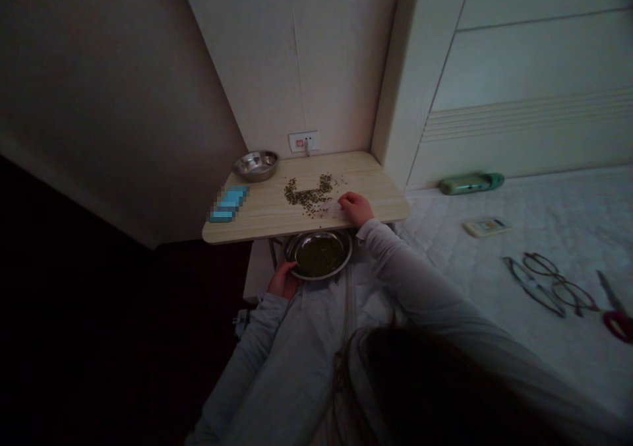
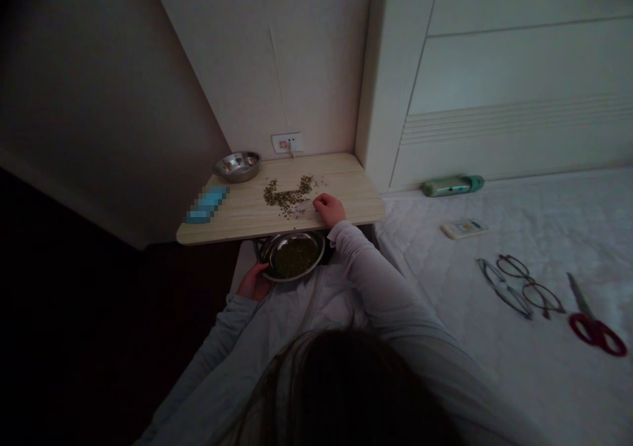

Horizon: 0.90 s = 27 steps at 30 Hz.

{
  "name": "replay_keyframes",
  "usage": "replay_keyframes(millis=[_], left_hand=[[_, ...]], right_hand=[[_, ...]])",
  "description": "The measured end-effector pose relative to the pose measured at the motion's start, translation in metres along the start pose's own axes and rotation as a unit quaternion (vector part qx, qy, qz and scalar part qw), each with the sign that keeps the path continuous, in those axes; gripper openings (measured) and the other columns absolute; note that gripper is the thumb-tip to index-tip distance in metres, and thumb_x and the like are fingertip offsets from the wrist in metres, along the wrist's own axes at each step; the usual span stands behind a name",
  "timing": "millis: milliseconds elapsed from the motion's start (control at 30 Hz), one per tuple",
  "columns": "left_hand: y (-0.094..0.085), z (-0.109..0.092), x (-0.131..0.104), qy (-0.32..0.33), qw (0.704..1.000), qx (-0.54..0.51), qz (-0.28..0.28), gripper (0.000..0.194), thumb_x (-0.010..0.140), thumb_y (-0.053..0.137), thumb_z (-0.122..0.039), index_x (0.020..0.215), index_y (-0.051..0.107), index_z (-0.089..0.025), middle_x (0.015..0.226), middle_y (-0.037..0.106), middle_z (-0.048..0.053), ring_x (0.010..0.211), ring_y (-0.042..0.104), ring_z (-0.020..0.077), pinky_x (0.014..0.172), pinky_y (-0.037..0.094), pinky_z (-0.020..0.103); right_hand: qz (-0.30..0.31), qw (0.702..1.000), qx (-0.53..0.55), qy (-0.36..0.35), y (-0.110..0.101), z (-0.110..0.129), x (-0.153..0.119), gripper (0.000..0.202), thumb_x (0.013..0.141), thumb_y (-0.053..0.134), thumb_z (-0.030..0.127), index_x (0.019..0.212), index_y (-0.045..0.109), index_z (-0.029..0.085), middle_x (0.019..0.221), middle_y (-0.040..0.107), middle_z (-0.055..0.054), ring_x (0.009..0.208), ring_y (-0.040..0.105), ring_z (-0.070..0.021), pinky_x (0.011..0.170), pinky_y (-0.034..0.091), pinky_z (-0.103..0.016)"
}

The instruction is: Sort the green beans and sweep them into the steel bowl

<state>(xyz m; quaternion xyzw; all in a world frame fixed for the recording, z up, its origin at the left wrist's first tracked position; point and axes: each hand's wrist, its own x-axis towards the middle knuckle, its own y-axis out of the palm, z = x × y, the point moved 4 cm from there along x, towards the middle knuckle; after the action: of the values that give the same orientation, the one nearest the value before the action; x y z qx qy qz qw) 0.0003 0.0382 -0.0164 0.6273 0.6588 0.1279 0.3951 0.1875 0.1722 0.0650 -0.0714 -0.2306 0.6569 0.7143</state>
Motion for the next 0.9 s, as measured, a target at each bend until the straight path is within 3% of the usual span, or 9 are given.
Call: replay_keyframes(millis=[333, 533, 900], left_hand=[[-0.0038, 0.0004, -0.0005, -0.013, 0.999, -0.007, -0.048, 0.028, 0.061, 0.047, -0.011, 0.087, 0.053, -0.019, 0.076, 0.063, 0.001, 0.090, 0.051, 0.0208, 0.073, 0.043, 0.034], [-0.0061, 0.0019, 0.0032, -0.003, 1.000, -0.017, -0.020, 0.024, 0.060, 0.049, -0.012, 0.083, 0.054, -0.018, 0.075, 0.063, 0.002, 0.089, 0.051, 0.0208, 0.072, 0.042, 0.035], [-0.0039, 0.0010, 0.0007, -0.013, 1.000, -0.008, -0.027, 0.024, 0.061, 0.048, -0.012, 0.083, 0.055, -0.017, 0.077, 0.062, 0.003, 0.089, 0.051, 0.0211, 0.072, 0.043, 0.034]], right_hand=[[-0.004, 1.000, -0.009, -0.002, 0.0002, -0.0014, 0.0008, 0.018, 0.059, 0.041, 0.030, 0.061, 0.053, 0.016, 0.050, 0.050, 0.004, 0.053, 0.043, -0.0074, 0.056, 0.033, -0.021], [-0.005, 1.000, -0.006, -0.005, -0.0003, 0.0009, -0.0012, 0.019, 0.060, 0.041, 0.030, 0.062, 0.053, 0.016, 0.050, 0.050, 0.004, 0.052, 0.042, -0.0073, 0.055, 0.033, -0.021], [-0.007, 1.000, -0.007, -0.006, -0.0001, -0.0011, 0.0001, 0.019, 0.059, 0.040, 0.030, 0.062, 0.053, 0.016, 0.051, 0.050, 0.004, 0.053, 0.043, -0.0075, 0.055, 0.033, -0.021]])
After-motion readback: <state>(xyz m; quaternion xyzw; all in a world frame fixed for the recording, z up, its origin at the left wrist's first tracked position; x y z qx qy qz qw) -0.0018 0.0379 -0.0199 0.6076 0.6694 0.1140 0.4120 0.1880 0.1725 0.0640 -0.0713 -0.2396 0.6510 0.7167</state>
